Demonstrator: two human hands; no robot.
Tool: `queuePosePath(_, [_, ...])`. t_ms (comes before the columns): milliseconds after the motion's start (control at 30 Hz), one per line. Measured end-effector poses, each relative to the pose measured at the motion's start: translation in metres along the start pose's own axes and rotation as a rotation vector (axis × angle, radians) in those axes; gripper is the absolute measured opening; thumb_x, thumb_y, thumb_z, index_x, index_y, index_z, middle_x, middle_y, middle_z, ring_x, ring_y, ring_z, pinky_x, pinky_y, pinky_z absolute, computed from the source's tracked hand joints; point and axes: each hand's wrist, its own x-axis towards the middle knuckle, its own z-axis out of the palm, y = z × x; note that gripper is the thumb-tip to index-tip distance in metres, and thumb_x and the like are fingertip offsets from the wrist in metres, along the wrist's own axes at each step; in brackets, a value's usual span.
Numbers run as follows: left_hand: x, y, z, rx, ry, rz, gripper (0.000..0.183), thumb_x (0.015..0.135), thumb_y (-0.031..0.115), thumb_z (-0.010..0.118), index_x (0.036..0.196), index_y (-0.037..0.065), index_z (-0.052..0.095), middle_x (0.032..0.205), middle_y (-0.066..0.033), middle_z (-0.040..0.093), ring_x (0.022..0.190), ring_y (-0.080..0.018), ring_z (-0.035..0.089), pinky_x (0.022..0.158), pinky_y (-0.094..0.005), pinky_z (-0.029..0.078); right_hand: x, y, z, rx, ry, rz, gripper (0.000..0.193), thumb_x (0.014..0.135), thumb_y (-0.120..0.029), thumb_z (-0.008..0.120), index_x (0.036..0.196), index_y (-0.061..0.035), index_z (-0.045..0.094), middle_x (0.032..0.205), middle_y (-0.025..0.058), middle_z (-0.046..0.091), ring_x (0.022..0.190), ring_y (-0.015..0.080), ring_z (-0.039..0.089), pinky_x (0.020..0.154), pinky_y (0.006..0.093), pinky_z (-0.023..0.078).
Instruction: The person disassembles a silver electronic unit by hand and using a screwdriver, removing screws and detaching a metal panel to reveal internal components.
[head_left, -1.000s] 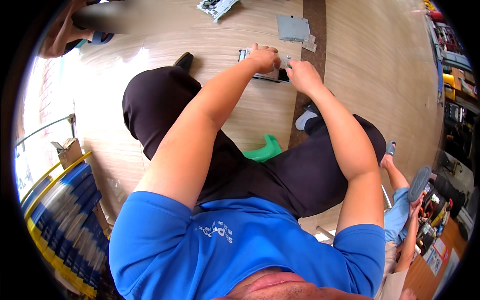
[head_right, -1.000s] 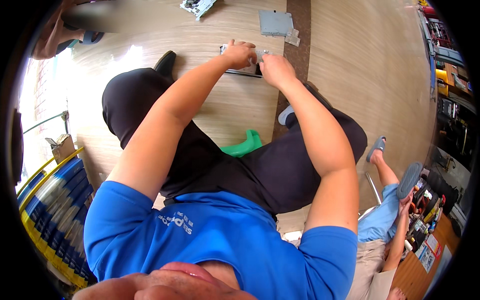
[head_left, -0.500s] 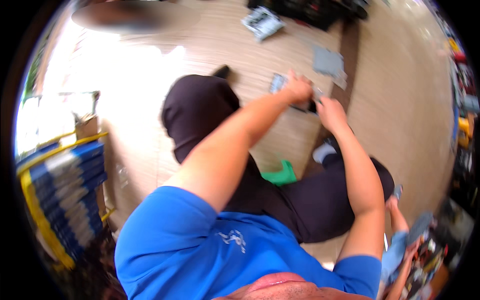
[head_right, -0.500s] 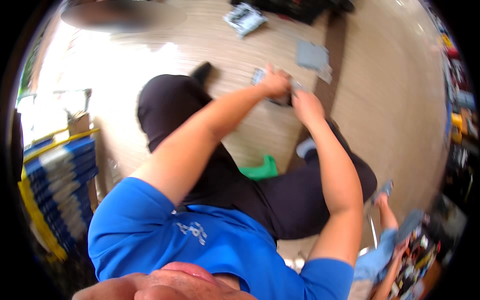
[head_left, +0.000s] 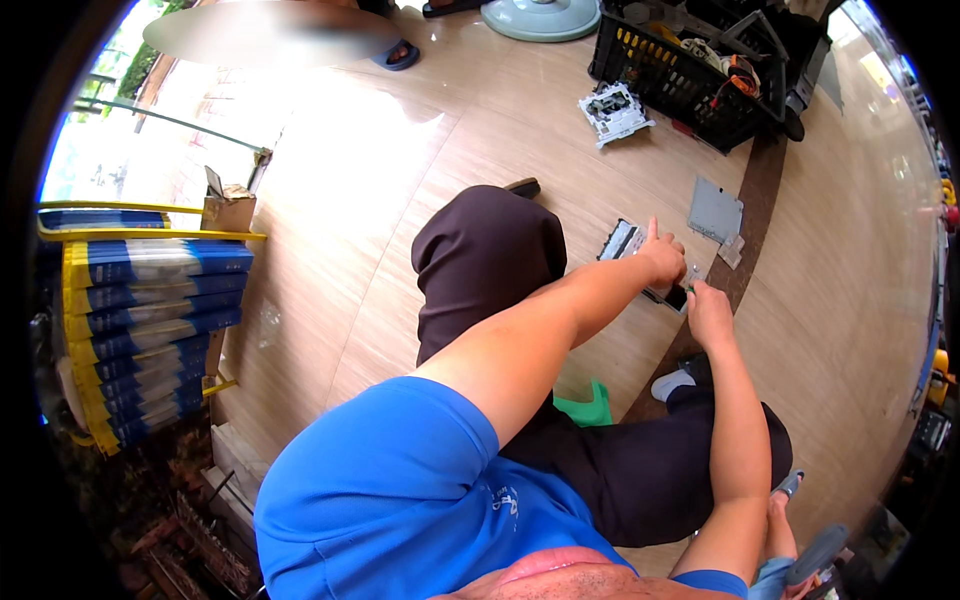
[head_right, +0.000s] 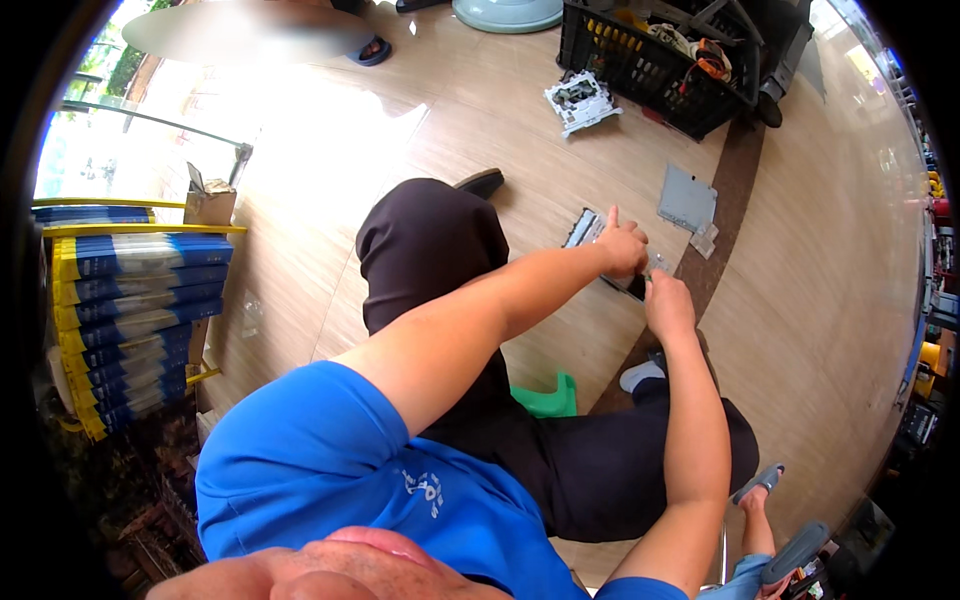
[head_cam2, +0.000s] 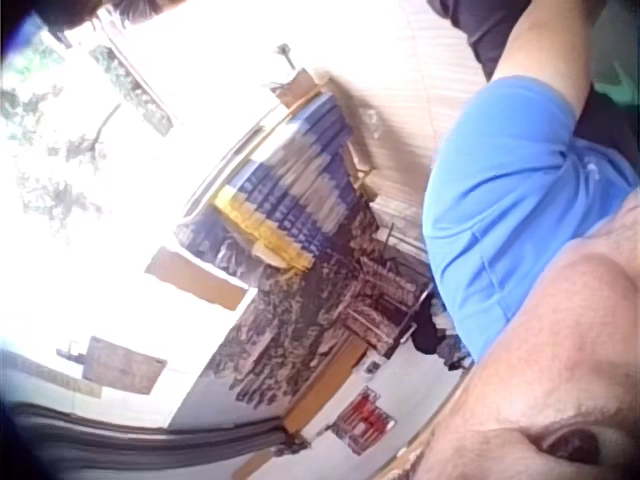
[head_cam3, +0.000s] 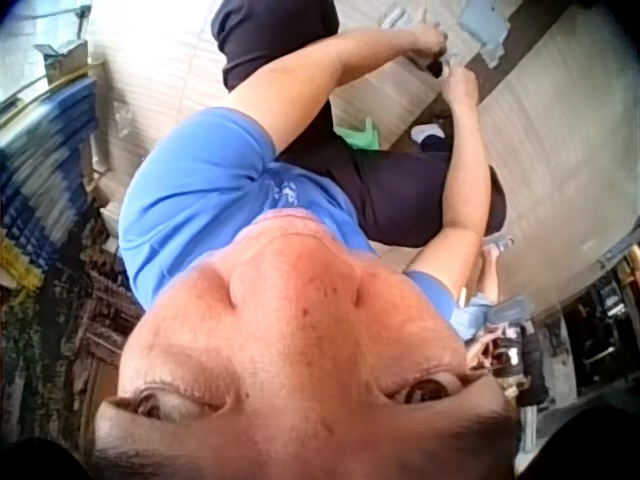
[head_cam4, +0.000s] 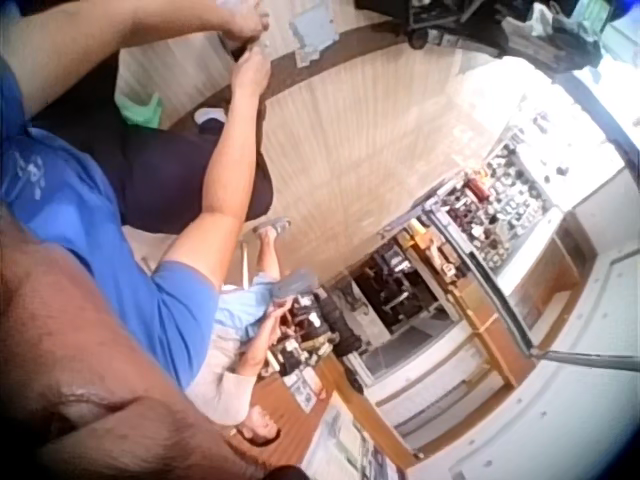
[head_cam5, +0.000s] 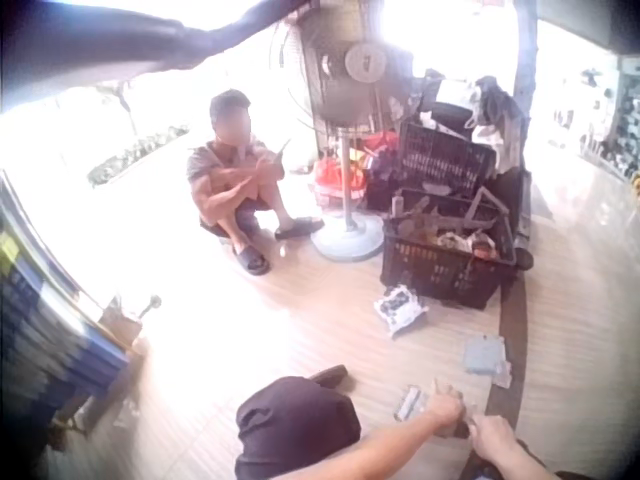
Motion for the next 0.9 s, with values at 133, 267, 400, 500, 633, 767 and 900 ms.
queuePosePath(133, [0.001,0.003,0.001,-0.016,-0.011,0.004,0.016,0.081,0.03,0.064,0.093,0.033,0.075,0.135,-0.0036,0.052,0.136,-0.0332,0.035,0.107,-0.0739,0.007,-0.002,0.002,-0.001,-0.047,-0.045,0.024,0.013,0.088,-0.014,0.059,0.088,-0.0006,0.059,0.084,0.0259,0.064,0.083,0.0445,0.061,0.073,0.0532,0.048])
queuePosePath(267, [0.003,0.006,0.001,-0.007,-0.007,0.007,0.017,0.081,0.03,0.065,0.094,0.033,0.075,0.133,-0.0036,0.053,0.136,-0.0332,0.034,0.107,-0.0737,0.007,-0.004,0.006,-0.005,-0.089,-0.055,-0.004,0.012,0.088,-0.012,0.055,0.086,-0.001,0.058,0.082,0.0249,0.064,0.081,0.0436,0.062,0.072,0.0531,0.049])
queuePosePath(400, [0.002,0.002,0.001,-0.029,-0.02,-0.006,0.017,0.082,0.031,0.064,0.096,0.033,0.074,0.135,-0.0035,0.052,0.136,-0.0339,0.034,0.107,-0.0737,0.008,0.001,0.013,0.004,-0.134,-0.068,-0.128,0.015,0.088,-0.01,0.045,0.085,-0.0026,0.058,0.081,0.0228,0.064,0.081,0.0417,0.063,0.071,0.0521,0.05])
queuePosePath(500, [-0.003,0.006,0.005,-0.026,-0.032,-0.013,0.021,0.084,0.029,0.062,0.103,0.03,0.073,0.132,-0.0054,0.054,0.137,-0.0339,0.034,0.108,-0.0725,0.006,-0.003,0.019,0.006,-0.128,-0.164,-0.034,0.013,0.086,-0.007,0.05,0.093,-0.0033,0.06,0.092,0.021,0.064,0.091,0.0404,0.061,0.078,0.0489,0.048])
queuePosePath(633, [0.006,0.006,0.002,0.052,-0.03,0.011,0.026,0.085,0.034,0.06,0.108,0.027,0.07,0.134,-0.0051,0.051,0.135,-0.0337,0.035,0.104,-0.0774,0.011,-0.007,0.016,-0.003,-0.14,-0.077,-0.098,0.012,0.086,-0.01,0.049,0.093,-0.0066,0.059,0.094,0.0179,0.062,0.094,0.0362,0.062,0.078,0.0465,0.051])
queuePosePath(767, [0.018,0.001,0.01,0.183,0.082,0.042,0.02,0.084,0.026,0.061,0.099,0.023,0.073,0.119,-0.0052,0.06,0.123,-0.0261,0.048,0.103,-0.0692,0.024,-0.005,0.008,-0.004,-0.137,-0.123,-0.02,0.017,0.088,-0.013,0.049,0.1,-0.0099,0.062,0.096,0.0168,0.062,0.094,0.0339,0.062,0.077,0.0452,0.052])
queuePosePath(900, [0.018,-0.025,0.027,0.078,0.113,0.081,0.024,0.083,0.027,0.063,0.105,0.022,0.071,0.127,-0.0057,0.058,0.124,-0.0263,0.049,0.101,-0.0616,0.031,-0.003,-0.005,0.003,-0.183,-0.066,-0.029,0.017,0.087,-0.017,0.053,0.085,-0.0058,0.066,0.089,0.0168,0.067,0.085,0.0342,0.067,0.068,0.0467,0.056])
